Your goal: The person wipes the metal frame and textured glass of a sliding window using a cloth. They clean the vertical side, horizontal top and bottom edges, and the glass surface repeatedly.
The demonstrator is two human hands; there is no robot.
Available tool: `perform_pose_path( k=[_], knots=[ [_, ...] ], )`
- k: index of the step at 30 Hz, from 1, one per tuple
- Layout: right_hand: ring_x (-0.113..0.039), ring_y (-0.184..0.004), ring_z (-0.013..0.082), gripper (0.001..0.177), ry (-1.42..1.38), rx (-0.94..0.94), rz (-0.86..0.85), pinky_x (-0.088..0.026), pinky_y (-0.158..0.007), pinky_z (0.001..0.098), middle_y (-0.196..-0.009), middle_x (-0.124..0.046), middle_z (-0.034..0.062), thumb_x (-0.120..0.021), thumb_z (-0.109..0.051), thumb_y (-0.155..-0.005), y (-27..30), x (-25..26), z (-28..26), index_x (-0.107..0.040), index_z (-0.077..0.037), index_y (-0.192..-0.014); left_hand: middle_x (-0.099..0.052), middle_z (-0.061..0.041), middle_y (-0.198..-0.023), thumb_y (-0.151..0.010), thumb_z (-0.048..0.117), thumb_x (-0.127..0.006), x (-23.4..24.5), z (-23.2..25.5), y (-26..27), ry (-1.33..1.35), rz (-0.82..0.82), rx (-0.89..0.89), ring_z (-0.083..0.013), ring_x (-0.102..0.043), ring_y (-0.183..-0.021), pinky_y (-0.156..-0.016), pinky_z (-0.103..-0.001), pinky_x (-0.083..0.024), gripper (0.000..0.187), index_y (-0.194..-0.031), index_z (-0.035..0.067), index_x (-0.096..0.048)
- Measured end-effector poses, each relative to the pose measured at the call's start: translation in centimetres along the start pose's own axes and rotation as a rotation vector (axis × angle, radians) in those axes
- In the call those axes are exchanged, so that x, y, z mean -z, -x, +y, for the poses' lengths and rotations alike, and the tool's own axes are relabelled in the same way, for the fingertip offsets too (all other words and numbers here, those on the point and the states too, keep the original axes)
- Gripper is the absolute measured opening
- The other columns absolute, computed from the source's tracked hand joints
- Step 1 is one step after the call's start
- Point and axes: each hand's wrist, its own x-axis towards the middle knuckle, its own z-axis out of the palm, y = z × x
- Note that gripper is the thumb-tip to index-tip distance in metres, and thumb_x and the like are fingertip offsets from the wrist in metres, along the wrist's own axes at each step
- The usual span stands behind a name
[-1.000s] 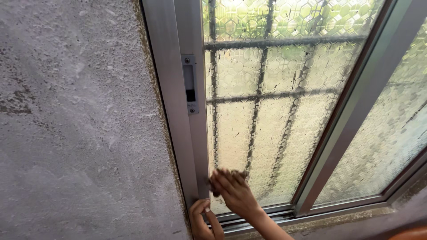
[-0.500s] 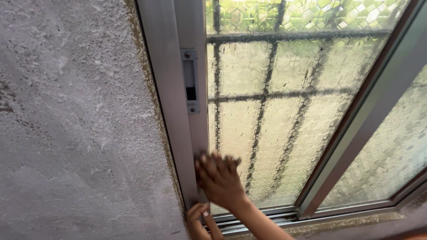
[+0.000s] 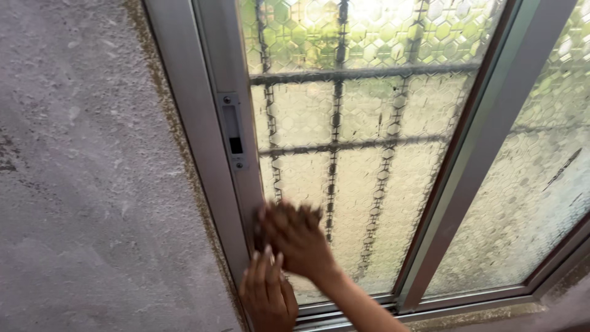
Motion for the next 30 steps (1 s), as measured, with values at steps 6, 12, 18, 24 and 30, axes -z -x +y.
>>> perform_pose_path(
  k=[6,12,18,24,30],
  knots=[
    [-0.022,-0.156,0.0404,0.064,-0.035,-0.384,0.209,-0.017,-0.126,0.0596,-0.165,-0.030,0.0182,-0.056,-0.021,-0.103,-3.9,5.8,10.3,-0.031,-0.006,-0.160,-0.047,-0.007,-0.157,-0.099,0.019,-0.051,1.0,-0.7,-6.3,-0.113,-0.011,-0.143,-0.0267,-0.041,-0.146,-0.123,-0.046,-0.023,0.047,-0.146,0.014,-0.055],
    [-0.011,-0.159,0.0449,0.071,0.044,-0.797,0.225,-0.013,-0.129,0.0608,-0.169,-0.013,0.0268,-0.049,-0.023,-0.105,7.2,5.2,10.2,-0.015,0.000,-0.163,-0.051,-0.002,-0.155,-0.101,0.020,-0.054,0.2,-1.1,-7.7,-0.248,0.110,-0.205,-0.0232,-0.044,-0.145,-0.123,-0.044,-0.023,0.045,-0.146,0.017,-0.057],
    [-0.007,-0.155,0.0494,0.077,-0.022,-0.860,0.041,-0.008,-0.125,0.0608,-0.166,-0.007,0.0310,-0.045,-0.023,-0.098,16.4,2.4,5.1,-0.007,0.007,-0.158,-0.053,-0.001,-0.152,-0.100,0.023,-0.056,-0.2,-1.3,-7.6,-0.278,0.133,-0.213,-0.0229,-0.047,-0.142,-0.120,-0.046,-0.026,0.046,-0.145,0.015,-0.059],
    [-0.009,-0.158,0.0469,0.072,0.019,-0.753,0.188,-0.008,-0.130,0.0587,-0.169,-0.009,0.0289,-0.043,-0.024,-0.104,8.5,5.1,11.0,-0.011,0.006,-0.162,-0.053,-0.002,-0.153,-0.101,0.024,-0.055,-0.4,-1.7,-7.1,-0.248,0.126,-0.224,-0.0229,-0.047,-0.142,-0.120,-0.046,-0.028,0.047,-0.147,0.015,-0.057],
    [-0.010,-0.165,0.0378,0.068,0.009,-0.652,0.295,-0.007,-0.135,0.0538,-0.174,-0.013,0.0219,-0.046,-0.026,-0.111,-6.6,10.7,15.6,-0.014,-0.005,-0.168,-0.052,-0.003,-0.151,-0.101,0.029,-0.052,-1.2,-2.5,-6.4,-0.210,0.077,-0.221,-0.0238,-0.047,-0.141,-0.119,-0.048,-0.027,0.047,-0.145,0.013,-0.057]
  ],
)
